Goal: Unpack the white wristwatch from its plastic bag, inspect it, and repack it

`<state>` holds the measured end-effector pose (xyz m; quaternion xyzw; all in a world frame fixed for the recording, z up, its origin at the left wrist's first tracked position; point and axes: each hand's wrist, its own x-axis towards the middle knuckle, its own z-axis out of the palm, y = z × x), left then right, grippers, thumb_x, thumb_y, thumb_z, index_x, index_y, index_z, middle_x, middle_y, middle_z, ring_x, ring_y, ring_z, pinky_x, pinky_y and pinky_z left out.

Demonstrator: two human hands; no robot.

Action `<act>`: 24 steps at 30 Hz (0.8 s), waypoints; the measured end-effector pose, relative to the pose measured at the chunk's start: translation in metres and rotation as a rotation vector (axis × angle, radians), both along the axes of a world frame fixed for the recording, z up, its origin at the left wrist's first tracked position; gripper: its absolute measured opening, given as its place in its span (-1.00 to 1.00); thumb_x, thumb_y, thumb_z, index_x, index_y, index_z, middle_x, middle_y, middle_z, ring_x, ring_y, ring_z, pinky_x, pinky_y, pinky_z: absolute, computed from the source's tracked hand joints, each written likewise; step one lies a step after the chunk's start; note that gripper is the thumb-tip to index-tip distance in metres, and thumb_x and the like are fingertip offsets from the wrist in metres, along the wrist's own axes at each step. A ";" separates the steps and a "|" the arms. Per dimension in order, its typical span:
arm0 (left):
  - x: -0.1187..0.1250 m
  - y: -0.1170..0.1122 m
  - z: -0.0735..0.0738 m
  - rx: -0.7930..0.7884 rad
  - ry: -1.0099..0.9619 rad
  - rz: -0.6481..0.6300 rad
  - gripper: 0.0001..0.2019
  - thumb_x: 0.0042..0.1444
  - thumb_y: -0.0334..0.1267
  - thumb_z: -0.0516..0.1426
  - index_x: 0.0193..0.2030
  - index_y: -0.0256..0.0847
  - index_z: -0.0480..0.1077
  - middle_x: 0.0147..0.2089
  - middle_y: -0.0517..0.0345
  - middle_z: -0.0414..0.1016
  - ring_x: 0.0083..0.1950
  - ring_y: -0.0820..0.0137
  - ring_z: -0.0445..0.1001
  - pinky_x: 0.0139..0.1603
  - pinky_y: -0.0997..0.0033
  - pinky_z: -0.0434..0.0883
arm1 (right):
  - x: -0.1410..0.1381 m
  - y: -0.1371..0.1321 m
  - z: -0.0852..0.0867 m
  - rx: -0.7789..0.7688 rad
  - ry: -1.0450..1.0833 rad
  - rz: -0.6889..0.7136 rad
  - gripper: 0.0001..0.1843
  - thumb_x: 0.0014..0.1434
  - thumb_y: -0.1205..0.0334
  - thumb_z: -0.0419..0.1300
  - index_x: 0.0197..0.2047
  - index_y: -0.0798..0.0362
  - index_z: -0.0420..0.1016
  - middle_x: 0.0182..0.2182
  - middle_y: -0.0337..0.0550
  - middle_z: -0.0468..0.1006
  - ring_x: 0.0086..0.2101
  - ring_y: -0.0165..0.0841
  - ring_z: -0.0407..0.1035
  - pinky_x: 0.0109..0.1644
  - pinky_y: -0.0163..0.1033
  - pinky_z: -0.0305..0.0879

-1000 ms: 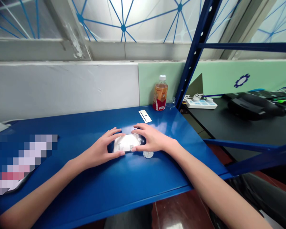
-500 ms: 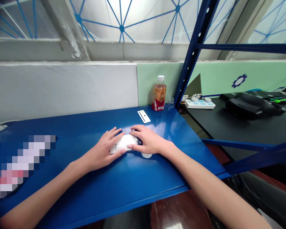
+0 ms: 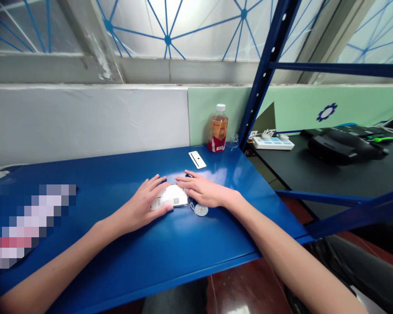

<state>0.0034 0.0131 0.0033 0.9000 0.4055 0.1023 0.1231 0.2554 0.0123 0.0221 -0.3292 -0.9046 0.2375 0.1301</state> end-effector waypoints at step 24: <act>-0.001 -0.002 0.007 -0.019 0.024 -0.020 -0.39 0.25 0.11 0.06 0.33 -0.21 0.18 0.43 -0.18 0.11 0.48 -0.01 -0.06 0.41 -0.16 -0.07 | 0.011 0.008 -0.014 -0.182 0.078 -0.030 -0.48 0.43 0.14 -0.10 0.42 -0.12 0.05 0.41 -0.26 0.05 0.41 -0.26 -0.27 0.45 0.08 -0.24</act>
